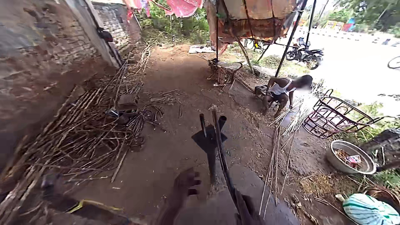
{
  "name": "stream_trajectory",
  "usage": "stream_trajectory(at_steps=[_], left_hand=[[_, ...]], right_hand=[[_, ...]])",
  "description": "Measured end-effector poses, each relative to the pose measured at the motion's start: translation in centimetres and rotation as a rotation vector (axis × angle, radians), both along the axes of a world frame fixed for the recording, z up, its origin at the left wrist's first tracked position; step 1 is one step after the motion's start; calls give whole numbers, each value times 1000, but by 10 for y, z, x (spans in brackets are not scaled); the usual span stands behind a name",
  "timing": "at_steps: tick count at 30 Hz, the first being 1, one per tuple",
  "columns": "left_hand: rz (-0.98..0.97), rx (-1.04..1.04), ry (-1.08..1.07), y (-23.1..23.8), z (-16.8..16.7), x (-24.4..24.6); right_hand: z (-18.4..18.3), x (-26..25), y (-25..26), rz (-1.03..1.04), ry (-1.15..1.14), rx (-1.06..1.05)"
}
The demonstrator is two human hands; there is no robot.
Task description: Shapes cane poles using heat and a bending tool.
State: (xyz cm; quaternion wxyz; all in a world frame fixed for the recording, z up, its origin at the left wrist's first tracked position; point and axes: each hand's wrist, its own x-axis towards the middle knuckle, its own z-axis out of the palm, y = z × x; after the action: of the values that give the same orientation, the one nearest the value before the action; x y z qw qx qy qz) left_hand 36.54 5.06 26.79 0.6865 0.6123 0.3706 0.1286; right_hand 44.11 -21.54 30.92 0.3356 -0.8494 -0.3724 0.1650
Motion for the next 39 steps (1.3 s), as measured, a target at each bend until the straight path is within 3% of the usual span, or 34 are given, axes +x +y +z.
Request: stream_trajectory(at_steps=[2, 5, 11, 18, 20, 22, 24, 26, 30, 32, 34, 36, 37, 39], left_hand=[[-80, -267, -159, -57, -4, 58], [16, -450, -209, -75, -8, 81], [40, -433, -257, -73, 9, 77], [17, -418, -139, -79, 43, 101], [-76, -158, 3, -81, 50, 107], [-136, 579, 135, -87, 47, 110], [-216, 1227, 9, -85, 41, 134], [-442, 1508, -117, -77, 41, 178], [-591, 1626, -204, -66, 24, 272], [-584, 1587, 2, -68, 18, 307], [-626, 1436, 308, -68, 18, 346], [-635, 1352, 409, -74, 16, 346], [-601, 1433, 310, -73, 20, 340], [-575, 1565, -42, -68, 22, 296]], right_hand=[[-5, 13, 2, 85, 19, -27], [14, 21, -24, 95, 9, -33], [-8, 25, -30, -116, -435, 356], [5, 72, -17, -376, -426, 637], [8, 96, -20, -448, -360, 677], [7, 127, -24, -537, -286, 716], [5, 164, -23, -566, -208, 822], [2, 202, -17, -516, -99, 1001], [-16, 308, 13, -594, 118, 1197], [-41, 374, 46, -797, 341, 1131], [-77, 436, 86, -866, 566, 1024], [-88, 437, 93, -824, 641, 1005], [-65, 424, 83, -787, 563, 1068], [-20, 339, 31, -669, 295, 1111]])
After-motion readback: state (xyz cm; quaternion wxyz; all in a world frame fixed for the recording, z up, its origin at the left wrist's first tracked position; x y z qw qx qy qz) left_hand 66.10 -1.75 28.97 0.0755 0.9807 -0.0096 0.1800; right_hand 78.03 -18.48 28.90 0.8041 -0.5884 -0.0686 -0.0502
